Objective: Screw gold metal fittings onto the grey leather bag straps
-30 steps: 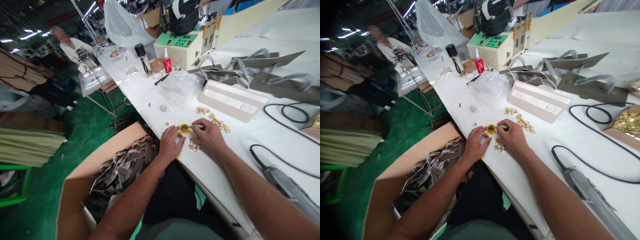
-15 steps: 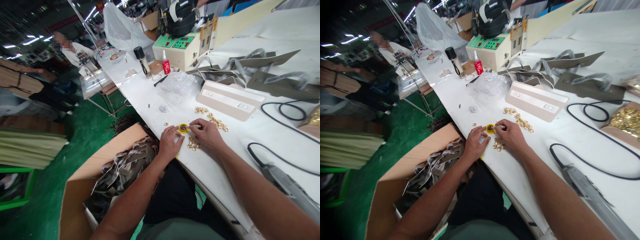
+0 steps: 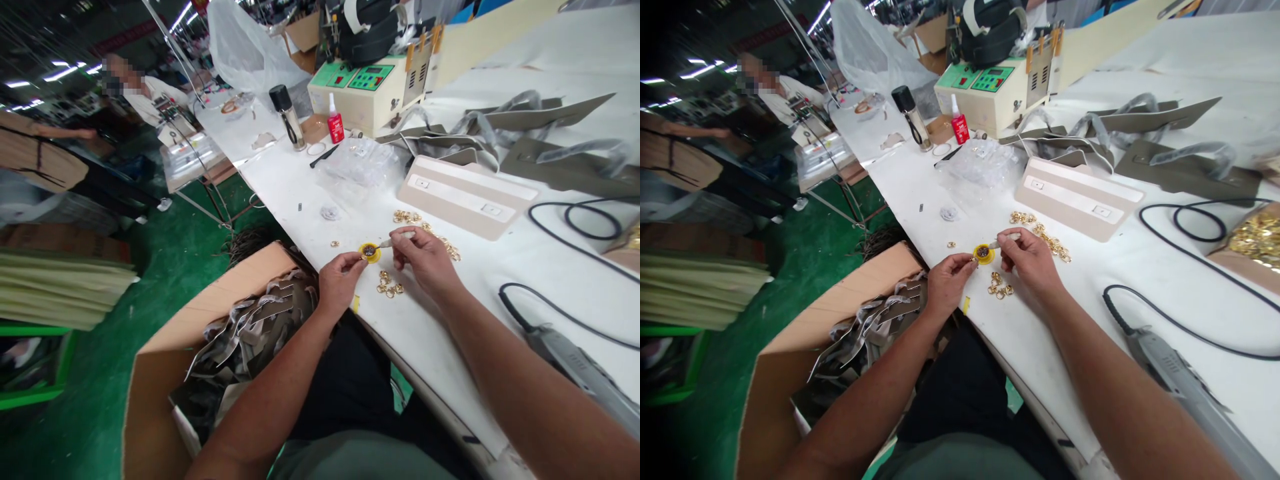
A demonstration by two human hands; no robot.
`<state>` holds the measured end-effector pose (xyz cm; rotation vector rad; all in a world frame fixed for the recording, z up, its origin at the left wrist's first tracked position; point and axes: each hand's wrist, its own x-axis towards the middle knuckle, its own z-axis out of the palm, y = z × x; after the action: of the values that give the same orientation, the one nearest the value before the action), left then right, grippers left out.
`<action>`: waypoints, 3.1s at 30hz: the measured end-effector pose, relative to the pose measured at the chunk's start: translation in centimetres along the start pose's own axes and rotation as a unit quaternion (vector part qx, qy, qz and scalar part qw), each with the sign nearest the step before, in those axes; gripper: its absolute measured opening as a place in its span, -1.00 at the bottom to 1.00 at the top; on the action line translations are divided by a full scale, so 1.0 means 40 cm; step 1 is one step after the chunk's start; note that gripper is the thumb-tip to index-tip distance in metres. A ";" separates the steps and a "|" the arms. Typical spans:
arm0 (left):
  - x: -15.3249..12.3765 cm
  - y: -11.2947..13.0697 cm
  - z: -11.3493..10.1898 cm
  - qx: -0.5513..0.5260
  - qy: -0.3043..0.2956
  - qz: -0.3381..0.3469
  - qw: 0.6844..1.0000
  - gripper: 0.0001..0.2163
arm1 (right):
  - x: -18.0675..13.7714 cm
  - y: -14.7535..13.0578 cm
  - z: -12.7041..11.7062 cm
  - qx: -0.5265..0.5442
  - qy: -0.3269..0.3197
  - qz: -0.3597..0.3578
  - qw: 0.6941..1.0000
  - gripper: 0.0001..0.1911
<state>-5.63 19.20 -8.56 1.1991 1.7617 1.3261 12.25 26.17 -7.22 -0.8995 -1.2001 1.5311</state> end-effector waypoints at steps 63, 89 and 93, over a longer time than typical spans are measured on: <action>0.380 0.136 0.204 0.439 -0.249 0.280 0.817 -0.78 | 0.114 -0.080 -0.108 0.175 0.321 -0.103 0.925 -0.64; 0.002 0.007 0.023 0.046 0.019 0.100 0.994 -0.76 | -0.021 -0.030 0.039 -0.027 0.095 -0.064 0.993 -0.70; -0.008 0.008 0.027 0.031 0.007 0.105 0.994 -0.82 | -0.042 -0.031 0.045 -0.075 0.083 -0.074 0.991 -0.73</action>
<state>-4.47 19.35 -8.59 1.4457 1.7349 1.4113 11.31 24.14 -5.58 -0.9928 -1.2432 1.2356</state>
